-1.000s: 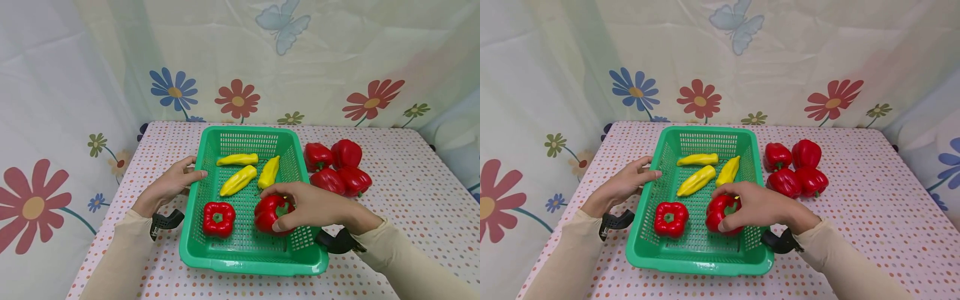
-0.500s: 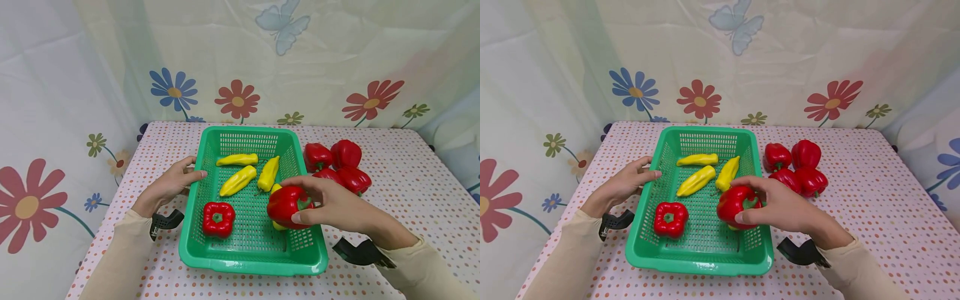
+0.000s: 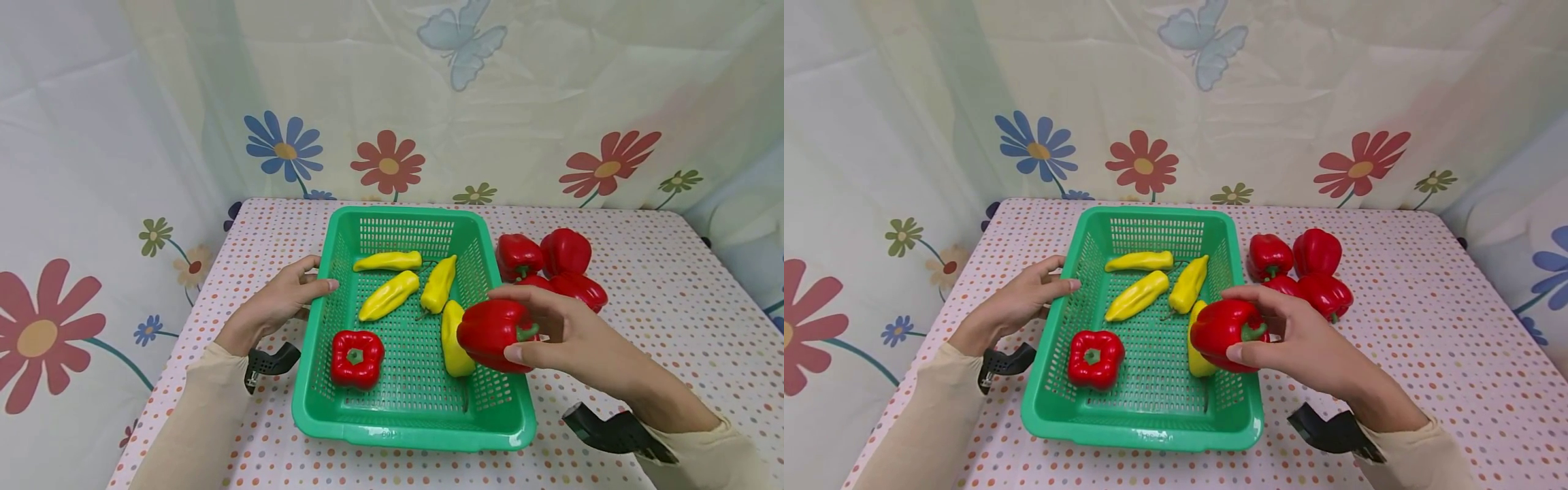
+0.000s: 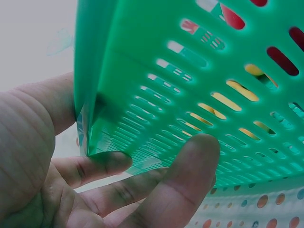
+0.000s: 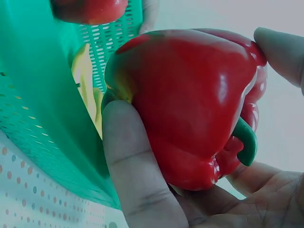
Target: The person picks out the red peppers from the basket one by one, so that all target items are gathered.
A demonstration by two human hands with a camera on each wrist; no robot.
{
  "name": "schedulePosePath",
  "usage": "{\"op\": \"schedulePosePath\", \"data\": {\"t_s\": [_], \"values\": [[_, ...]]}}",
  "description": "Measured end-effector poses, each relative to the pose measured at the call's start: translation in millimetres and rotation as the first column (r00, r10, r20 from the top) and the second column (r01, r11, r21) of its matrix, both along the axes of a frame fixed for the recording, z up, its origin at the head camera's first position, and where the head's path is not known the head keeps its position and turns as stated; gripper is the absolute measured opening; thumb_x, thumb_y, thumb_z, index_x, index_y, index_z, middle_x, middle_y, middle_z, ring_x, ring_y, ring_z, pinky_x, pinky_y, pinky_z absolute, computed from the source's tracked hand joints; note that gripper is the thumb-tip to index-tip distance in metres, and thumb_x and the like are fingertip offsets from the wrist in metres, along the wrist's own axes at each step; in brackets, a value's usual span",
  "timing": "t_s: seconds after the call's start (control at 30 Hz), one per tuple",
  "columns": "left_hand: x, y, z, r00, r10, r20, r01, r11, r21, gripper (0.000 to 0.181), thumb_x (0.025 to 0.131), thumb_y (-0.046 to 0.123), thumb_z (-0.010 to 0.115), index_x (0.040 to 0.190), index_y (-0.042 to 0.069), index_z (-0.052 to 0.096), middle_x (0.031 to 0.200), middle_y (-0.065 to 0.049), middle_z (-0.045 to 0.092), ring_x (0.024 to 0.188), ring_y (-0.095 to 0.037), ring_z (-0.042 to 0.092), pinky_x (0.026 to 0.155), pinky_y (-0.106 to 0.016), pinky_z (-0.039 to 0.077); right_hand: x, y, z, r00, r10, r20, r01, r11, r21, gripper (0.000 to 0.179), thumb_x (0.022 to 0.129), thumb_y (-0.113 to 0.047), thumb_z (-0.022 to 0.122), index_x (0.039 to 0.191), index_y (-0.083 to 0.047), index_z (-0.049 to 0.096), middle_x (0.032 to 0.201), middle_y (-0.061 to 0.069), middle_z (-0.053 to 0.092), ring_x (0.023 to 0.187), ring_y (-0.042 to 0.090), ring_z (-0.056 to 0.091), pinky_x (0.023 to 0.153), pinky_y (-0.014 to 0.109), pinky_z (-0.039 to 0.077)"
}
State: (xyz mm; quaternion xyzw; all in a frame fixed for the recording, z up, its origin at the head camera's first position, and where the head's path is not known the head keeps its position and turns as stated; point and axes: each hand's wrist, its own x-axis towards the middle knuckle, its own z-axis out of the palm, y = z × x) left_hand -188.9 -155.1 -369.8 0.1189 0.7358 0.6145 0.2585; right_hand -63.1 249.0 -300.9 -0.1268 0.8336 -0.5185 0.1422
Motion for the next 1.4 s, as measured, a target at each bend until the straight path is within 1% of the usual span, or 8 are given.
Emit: {"op": "schedulePosePath", "data": {"t_s": [0.2, 0.4, 0.5, 0.73, 0.83, 0.97, 1.2, 1.4], "values": [[-0.2, 0.4, 0.0, 1.0, -0.001, 0.002, 0.001, 1.0, 0.01, 0.048, 0.106, 0.017, 0.06, 0.149, 0.002, 0.043, 0.124, -0.031, 0.067, 0.092, -0.038, 0.077, 0.075, -0.054, 0.065, 10.2, 15, -7.5, 0.997, -0.082, -0.015, 0.082, 0.997, -0.004, 0.067, 0.092, -0.009, 0.076, 0.152, -0.019, 0.049, 0.136, 0.018, 0.057, 0.108, 0.033, 0.064, 0.069, 0.044, 0.067], [0.1, 0.8, 0.7, 1.0, 0.0, 0.006, 0.0, 1.0, 0.021, 0.048, 0.106, 0.016, 0.06, 0.149, 0.001, 0.043, 0.124, -0.032, 0.067, 0.091, -0.036, 0.078, 0.075, -0.054, 0.065, 17.2, 29, -18.7, 0.99, -0.128, -0.053, 0.123, 0.989, -0.075, 0.067, 0.093, 0.001, 0.069, 0.154, -0.021, 0.048, 0.137, 0.001, 0.057, 0.107, 0.022, 0.067, 0.068, 0.044, 0.067], [0.3, 0.7, 0.8, 1.0, -0.004, 0.005, 0.004, 1.0, 0.021, 0.049, 0.106, 0.016, 0.059, 0.149, 0.001, 0.042, 0.124, -0.031, 0.067, 0.091, -0.037, 0.078, 0.075, -0.054, 0.065, 19.6, 35, -25.0, 0.987, -0.153, -0.052, 0.145, 0.98, -0.136, 0.069, 0.093, 0.006, 0.066, 0.154, -0.019, 0.048, 0.14, -0.001, 0.054, 0.109, 0.021, 0.067, 0.069, 0.042, 0.067], [0.7, 0.2, 0.2, 1.0, -0.006, 0.001, 0.006, 1.0, 0.007, 0.05, 0.107, 0.018, 0.059, 0.151, 0.002, 0.041, 0.124, -0.03, 0.068, 0.09, -0.035, 0.078, 0.075, -0.053, 0.066, 24.9, 45, -37.4, 0.981, -0.183, -0.063, 0.154, 0.937, -0.315, 0.066, 0.095, 0.014, 0.055, 0.155, -0.009, 0.045, 0.143, 0.006, 0.054, 0.116, 0.022, 0.064, 0.075, 0.039, 0.067], [0.7, 0.0, -0.1, 1.0, -0.005, 0.001, 0.005, 1.0, 0.004, 0.051, 0.107, 0.017, 0.059, 0.152, 0.002, 0.041, 0.125, -0.031, 0.067, 0.091, -0.035, 0.078, 0.076, -0.053, 0.066, 27.2, 50, -43.2, 0.975, -0.219, -0.047, 0.187, 0.912, -0.365, 0.064, 0.095, 0.015, 0.052, 0.154, -0.01, 0.046, 0.143, 0.006, 0.053, 0.118, 0.022, 0.062, 0.077, 0.036, 0.067], [0.5, -0.2, -0.7, 1.0, 0.001, -0.002, -0.001, 1.0, -0.004, 0.051, 0.106, 0.017, 0.059, 0.151, 0.002, 0.041, 0.124, -0.031, 0.066, 0.091, -0.035, 0.078, 0.075, -0.052, 0.066, 29.4, 56, -50.6, 0.961, -0.276, 0.0, 0.254, 0.884, -0.392, 0.061, 0.097, 0.012, 0.052, 0.152, -0.013, 0.049, 0.143, 0.004, 0.052, 0.118, 0.021, 0.06, 0.078, 0.034, 0.066], [0.1, -0.1, -1.0, 1.0, -0.002, -0.004, 0.002, 1.0, 0.005, 0.051, 0.107, 0.017, 0.059, 0.152, 0.001, 0.04, 0.125, -0.032, 0.066, 0.091, -0.036, 0.078, 0.074, -0.053, 0.066, 32.4, 61, -61.7, 0.932, -0.361, 0.026, 0.34, 0.851, -0.401, 0.058, 0.099, 0.008, 0.055, 0.15, -0.018, 0.05, 0.145, 0.002, 0.048, 0.117, 0.018, 0.062, 0.079, 0.032, 0.066], [-0.3, 0.2, -1.3, 1.0, 0.001, -0.001, -0.001, 1.0, 0.009, 0.051, 0.107, 0.017, 0.059, 0.151, 0.001, 0.04, 0.124, -0.032, 0.065, 0.09, -0.035, 0.078, 0.073, -0.054, 0.065, 31.3, 65, -69.9, 0.92, -0.385, 0.076, 0.38, 0.827, -0.415, 0.054, 0.102, 0.004, 0.054, 0.15, -0.02, 0.049, 0.142, -0.002, 0.053, 0.112, 0.014, 0.068, 0.081, 0.03, 0.065]]}}
